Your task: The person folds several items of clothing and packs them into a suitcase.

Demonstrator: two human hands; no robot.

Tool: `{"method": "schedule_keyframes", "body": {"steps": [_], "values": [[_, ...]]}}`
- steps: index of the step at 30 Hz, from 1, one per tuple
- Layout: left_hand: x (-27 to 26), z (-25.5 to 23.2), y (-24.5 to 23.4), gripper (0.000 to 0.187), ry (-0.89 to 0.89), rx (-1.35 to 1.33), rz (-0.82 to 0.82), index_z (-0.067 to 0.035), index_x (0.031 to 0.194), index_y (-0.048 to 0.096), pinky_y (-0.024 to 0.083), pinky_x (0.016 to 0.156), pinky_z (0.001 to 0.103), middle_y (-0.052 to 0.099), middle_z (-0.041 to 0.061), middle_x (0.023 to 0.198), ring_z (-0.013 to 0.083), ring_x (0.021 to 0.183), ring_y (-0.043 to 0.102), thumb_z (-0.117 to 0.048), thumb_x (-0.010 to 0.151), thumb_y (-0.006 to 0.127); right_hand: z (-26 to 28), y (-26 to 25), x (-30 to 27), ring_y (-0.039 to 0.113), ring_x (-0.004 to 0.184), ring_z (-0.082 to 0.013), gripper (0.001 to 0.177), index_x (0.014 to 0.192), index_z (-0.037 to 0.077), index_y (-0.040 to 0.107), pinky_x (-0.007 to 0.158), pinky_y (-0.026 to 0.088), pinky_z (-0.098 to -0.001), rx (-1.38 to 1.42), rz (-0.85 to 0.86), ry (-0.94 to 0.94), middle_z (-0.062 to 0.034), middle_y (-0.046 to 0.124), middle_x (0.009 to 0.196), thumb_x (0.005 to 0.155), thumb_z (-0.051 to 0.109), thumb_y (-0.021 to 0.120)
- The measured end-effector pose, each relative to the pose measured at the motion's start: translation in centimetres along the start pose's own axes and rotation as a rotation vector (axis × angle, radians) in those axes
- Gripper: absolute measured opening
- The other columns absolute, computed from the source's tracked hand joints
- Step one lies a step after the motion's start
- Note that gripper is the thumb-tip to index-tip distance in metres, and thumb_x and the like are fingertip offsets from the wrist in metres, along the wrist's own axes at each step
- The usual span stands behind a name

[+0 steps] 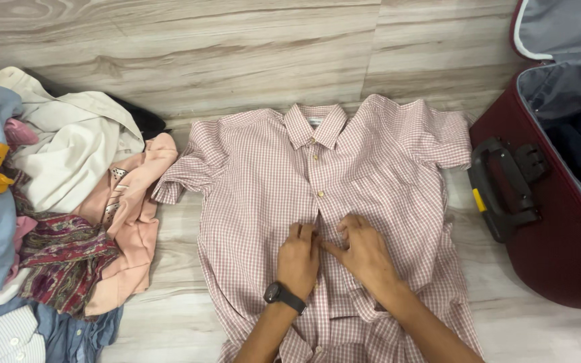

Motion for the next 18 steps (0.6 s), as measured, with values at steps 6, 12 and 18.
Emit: {"method": "schedule_keyframes", "body": {"steps": [6,12,18], "values": [[0.4,1.2,-0.4,0.014,-0.003,-0.283,-0.001,-0.002,0.098,0.071,0.060,0.064,0.036,0.072,0.013,0.094,0.0261,0.072,0.073,-0.007,0.086,0.075,-0.5,-0.2,-0.7,0.069,0.064,-0.0233,0.026,0.096,-0.002,0.066,0.059,0.060,-0.0362,0.022,-0.047,0.069,-0.0171,0.066,0.094,0.084,0.018,0.077],[0.6,1.0,0.0,0.017,-0.024,-0.435,0.055,-0.004,0.098,0.075,0.060,0.064,0.028,0.077,0.008,0.094,0.0155,0.072,0.074,-0.004,0.082,0.080,-2.5,1.3,-0.5,0.071,0.067,-0.0209,0.016,0.093,-0.001,0.068,0.063,0.060,-0.0327,0.051,-0.101,0.025,-0.0122,0.070,0.091,0.084,0.010,0.074],[0.6,1.8,0.7,0.017,-0.078,-0.507,0.066,-0.004,0.100,0.075,0.061,0.066,0.026,0.079,0.008,0.093,0.0141,0.074,0.075,-0.002,0.083,0.078,-3.7,1.5,-0.4,0.071,0.068,-0.0116,0.013,0.097,0.003,0.077,0.059,0.056,-0.0256,0.626,-0.142,-0.018,-0.0063,0.079,0.085,0.086,0.009,0.076]]}}
Point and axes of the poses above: each hand's wrist, its own x-axis towards the middle knuckle, its own y-axis out of the palm, z = x × y, the point moved 9 cm from there along x, towards the middle knuckle
